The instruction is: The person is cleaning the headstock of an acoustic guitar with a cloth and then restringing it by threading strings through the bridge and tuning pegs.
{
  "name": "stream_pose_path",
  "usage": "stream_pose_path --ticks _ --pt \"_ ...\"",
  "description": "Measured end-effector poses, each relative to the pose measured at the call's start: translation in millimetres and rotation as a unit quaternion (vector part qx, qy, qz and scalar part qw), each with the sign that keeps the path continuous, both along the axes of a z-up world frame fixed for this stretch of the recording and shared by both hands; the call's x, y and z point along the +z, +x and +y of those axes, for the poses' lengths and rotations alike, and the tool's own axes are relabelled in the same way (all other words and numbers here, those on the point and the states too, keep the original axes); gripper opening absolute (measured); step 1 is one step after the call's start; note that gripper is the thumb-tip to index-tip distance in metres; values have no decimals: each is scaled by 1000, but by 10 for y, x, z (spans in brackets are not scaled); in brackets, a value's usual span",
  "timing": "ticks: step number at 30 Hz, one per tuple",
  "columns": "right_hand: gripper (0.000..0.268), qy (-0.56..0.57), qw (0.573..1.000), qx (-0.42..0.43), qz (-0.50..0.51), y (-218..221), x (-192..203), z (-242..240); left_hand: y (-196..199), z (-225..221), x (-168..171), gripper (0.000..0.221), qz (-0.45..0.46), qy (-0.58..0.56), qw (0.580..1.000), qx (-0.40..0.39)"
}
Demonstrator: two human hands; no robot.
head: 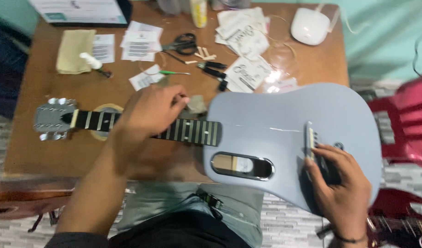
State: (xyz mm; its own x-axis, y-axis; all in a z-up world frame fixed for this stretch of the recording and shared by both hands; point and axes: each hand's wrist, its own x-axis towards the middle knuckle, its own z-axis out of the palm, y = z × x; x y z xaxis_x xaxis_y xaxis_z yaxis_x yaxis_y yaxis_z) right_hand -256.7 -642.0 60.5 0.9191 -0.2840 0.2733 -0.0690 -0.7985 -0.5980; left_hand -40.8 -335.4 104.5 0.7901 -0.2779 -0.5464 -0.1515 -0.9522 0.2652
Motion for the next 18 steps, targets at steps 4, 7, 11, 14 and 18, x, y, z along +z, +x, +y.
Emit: stream_pose_path --ticks 4,7,11,14,18 --pt "19 -50 998 -15 22 73 26 -66 -144 454 -273 22 -274 -196 938 -86" --pt "23 -83 996 8 25 216 73 -2 -223 790 -415 31 -322 -229 910 -125" --pt "37 -130 984 101 65 506 -48 148 -246 1246 -654 24 -406 -202 879 -147" --pt "27 -177 970 164 27 725 -150 303 -128 1518 -968 10 -508 -210 815 -184" --pt "24 -211 965 153 41 955 -138 793 -132 1866 -826 14 -486 -211 839 -128"
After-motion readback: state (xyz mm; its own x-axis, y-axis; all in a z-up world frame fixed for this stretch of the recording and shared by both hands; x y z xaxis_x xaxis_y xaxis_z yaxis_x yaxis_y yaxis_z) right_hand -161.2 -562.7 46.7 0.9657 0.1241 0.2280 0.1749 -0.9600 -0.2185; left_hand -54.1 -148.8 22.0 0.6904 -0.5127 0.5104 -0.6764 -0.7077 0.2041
